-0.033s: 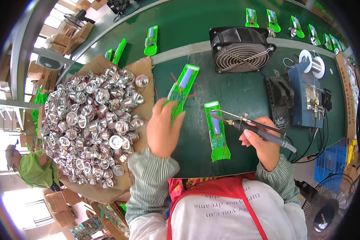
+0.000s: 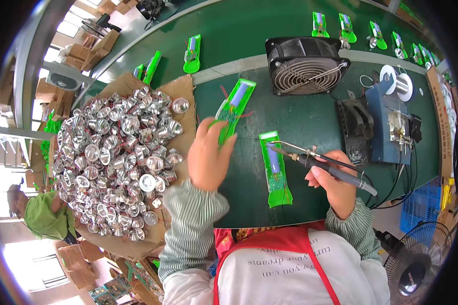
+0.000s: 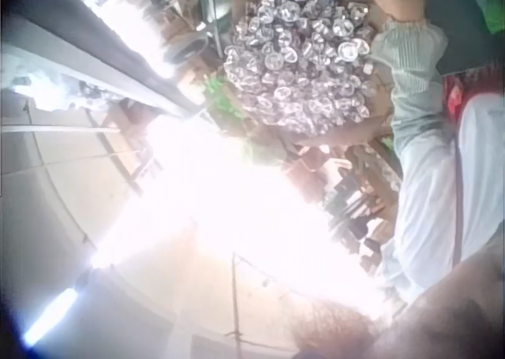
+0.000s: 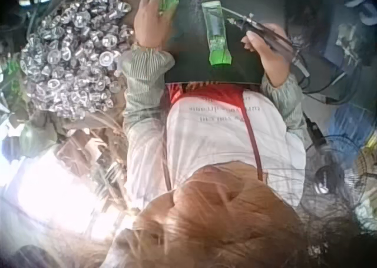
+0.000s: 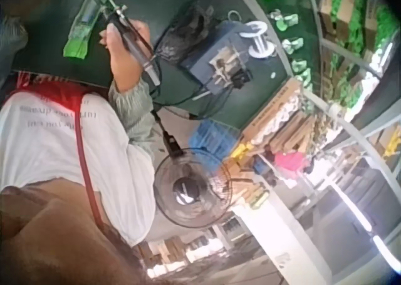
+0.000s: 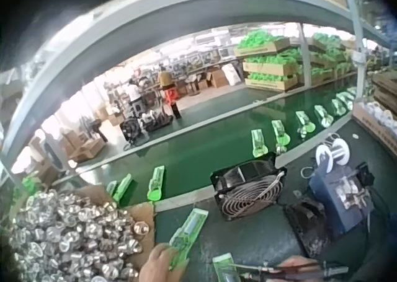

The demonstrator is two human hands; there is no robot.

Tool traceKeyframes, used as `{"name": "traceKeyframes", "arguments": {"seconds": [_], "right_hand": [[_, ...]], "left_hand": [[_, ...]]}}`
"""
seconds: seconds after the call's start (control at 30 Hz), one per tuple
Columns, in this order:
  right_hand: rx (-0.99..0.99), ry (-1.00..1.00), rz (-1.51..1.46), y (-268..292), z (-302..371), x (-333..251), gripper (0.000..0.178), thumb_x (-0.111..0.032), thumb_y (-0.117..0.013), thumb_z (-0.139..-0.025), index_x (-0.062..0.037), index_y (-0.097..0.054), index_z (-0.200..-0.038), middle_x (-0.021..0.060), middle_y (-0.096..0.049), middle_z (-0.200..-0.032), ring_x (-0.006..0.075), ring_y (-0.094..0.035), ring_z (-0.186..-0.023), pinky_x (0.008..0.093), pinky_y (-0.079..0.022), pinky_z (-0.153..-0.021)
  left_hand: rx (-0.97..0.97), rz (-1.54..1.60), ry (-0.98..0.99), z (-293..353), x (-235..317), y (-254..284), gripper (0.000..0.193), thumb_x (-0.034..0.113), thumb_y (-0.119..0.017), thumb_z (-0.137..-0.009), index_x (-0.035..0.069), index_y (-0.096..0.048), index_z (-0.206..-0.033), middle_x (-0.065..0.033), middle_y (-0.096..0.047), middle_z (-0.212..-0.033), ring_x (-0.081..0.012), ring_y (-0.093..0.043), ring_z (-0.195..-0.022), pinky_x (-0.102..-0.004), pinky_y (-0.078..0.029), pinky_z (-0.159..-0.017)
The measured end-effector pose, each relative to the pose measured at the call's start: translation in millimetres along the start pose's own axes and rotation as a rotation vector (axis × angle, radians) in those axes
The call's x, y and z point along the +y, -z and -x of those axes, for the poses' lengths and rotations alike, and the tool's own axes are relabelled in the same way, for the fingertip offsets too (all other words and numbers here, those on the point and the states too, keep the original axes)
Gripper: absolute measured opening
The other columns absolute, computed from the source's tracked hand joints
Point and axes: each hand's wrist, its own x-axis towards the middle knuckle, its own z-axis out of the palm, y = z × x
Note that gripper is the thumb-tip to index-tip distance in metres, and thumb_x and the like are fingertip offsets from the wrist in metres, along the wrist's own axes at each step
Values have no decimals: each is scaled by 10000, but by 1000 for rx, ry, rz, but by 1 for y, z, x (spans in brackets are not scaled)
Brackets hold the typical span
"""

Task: The person solders wires onto flashlight circuit assemblies using a soldering iron and places the assembled units onto the conveyor belt.

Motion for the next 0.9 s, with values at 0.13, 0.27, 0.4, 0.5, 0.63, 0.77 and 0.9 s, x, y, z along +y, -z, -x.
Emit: {"name": "traceKeyframes", "arguments": {"seconds": [0.13,0.27,0.4,0.5,0.63,0.77,0.9], "right_hand": [[68,-18,18,11,-6,-3,172,-4,-595,-803,21,-498,-943,121,-628,-743,129,-601,-622,229,-487,-550],[118,-15,10,13,-8,-8,169,-12,-596,-806,20,-497,-940,118,-628,-731,127,-598,-612,227,-482,-545],[135,-29,-16,18,-14,-8,170,2,-595,-802,25,-497,-939,124,-624,-748,143,-616,-655,245,-511,-569],[129,-38,-50,20,-19,-7,175,5,-597,-801,34,-497,-942,132,-616,-797,151,-626,-692,257,-534,-599],[136,-77,-82,24,-25,-3,178,1,-599,-802,42,-496,-941,135,-607,-825,152,-627,-712,255,-540,-611],[60,-68,-81,18,-27,-4,188,-6,-602,-804,49,-492,-946,135,-608,-818,150,-626,-714,248,-535,-612],[68,-59,-69,18,-24,-4,200,-13,-608,-805,49,-486,-951,135,-613,-800,151,-624,-710,245,-530,-611]], "left_hand": [[31,-3,-180,-92,-16,-36,327,195,-643,-778,-8,-582,-1027,-162,-545,-1060,-314,-555,-939,-362,-451,-800],[60,-8,-402,-187,-30,-79,395,226,-627,-786,24,-554,-1118,-179,-500,-1197,-339,-508,-1071,-355,-416,-897],[-170,272,-332,-241,-15,-100,461,202,-615,-789,43,-499,-1206,-185,-474,-1248,-345,-481,-1122,-350,-396,-941],[-122,157,-264,-263,-33,-80,470,176,-592,-794,90,-466,-1239,-142,-450,-1285,-333,-460,-1157,-355,-389,-957],[67,-710,262,-245,-12,-49,651,167,-629,-752,140,-326,-1327,-107,-330,-1372,-357,-457,-1154,-413,-401,-950],[67,-535,287,-255,-98,-24,784,129,-657,-700,174,-248,-1368,-203,-337,-1327,-375,-522,-1068,-423,-443,-907],[-33,-458,177,-244,-89,-16,808,86,-636,-675,158,-233,-1372,-254,-334,-1306,-385,-527,-1057,-412,-463,-870]]}}
